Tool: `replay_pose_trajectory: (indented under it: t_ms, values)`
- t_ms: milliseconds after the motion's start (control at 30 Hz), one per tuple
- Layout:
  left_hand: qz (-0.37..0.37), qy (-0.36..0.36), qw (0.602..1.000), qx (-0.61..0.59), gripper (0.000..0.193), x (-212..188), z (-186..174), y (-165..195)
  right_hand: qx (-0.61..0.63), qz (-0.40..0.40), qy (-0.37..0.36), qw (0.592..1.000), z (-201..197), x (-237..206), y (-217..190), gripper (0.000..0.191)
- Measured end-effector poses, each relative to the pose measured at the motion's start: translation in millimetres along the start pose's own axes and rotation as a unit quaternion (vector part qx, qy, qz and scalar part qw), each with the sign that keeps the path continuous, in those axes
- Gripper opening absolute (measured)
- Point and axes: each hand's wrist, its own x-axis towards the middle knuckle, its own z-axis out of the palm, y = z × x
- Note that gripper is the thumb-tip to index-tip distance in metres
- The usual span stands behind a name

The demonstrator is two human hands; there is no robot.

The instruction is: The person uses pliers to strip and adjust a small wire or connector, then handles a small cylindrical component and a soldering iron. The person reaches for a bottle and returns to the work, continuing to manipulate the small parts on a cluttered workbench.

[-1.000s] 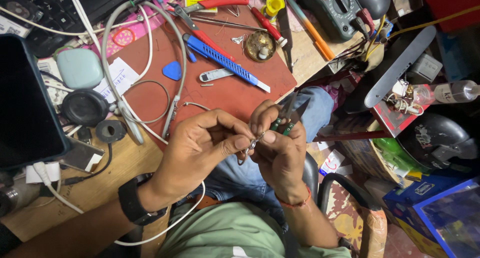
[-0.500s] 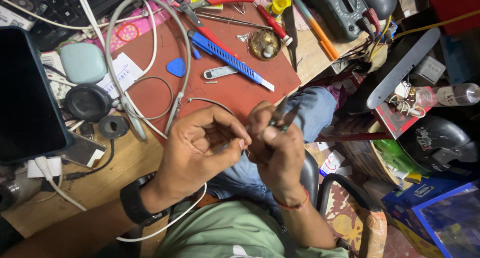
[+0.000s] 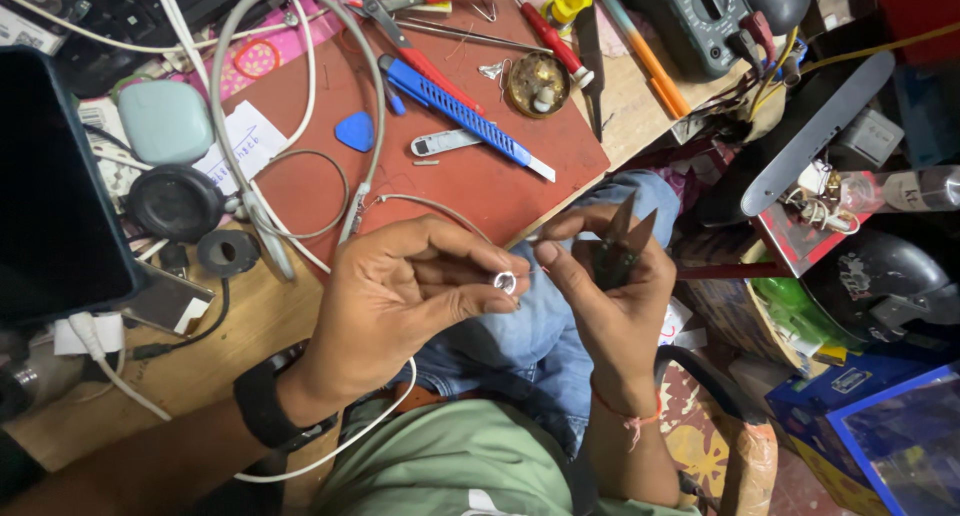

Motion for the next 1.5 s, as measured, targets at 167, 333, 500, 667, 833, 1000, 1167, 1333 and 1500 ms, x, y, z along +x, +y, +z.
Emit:
replay_pose_trajectory:
  t_ms: [167,333,500,667,833,1000,1167,1333,1500]
  values:
    - [0.0,-0.008,1.0,0.003,0.02,-3,0,4,0.022,-0.021,0.03,0.999,0,3,-8,0.015]
    - [-0.008,-0.003,1.0,0.016,0.02,-3,-4,6,0.07,-0.045,-0.029,0.996,-1,2,-20,0.013]
    - [-0.014,0.0,1.0,-0.014,0.018,0,-9,2,0.012,-0.076,-0.093,0.993,2,-2,-22,0.013]
    - [-0.006,-0.012,1.0,-0.019,0.016,2,-12,0,0.023,-0.012,-0.085,0.996,4,3,-22,0.013]
    - [-0.02,-0.007,0.999,-0.024,0.014,5,-13,2,0.045,-0.001,-0.082,0.996,5,7,-18,0.015]
    - [-0.016,0.001,1.0,-0.019,0.015,7,-12,5,0.069,0.012,-0.067,0.995,11,11,-18,0.017]
    - [0.012,0.035,0.999,-0.012,0.022,3,-11,16,-0.19,-0.032,-0.087,0.977,19,29,-27,0.03]
    - [-0.006,0.12,0.992,0.024,0.026,-11,-16,27,-0.366,-0.184,-0.215,0.887,36,53,-33,0.05]
    - [0.015,0.151,0.988,-0.021,0.025,-19,-23,23,-0.381,-0.219,-0.247,0.864,58,69,-34,0.053]
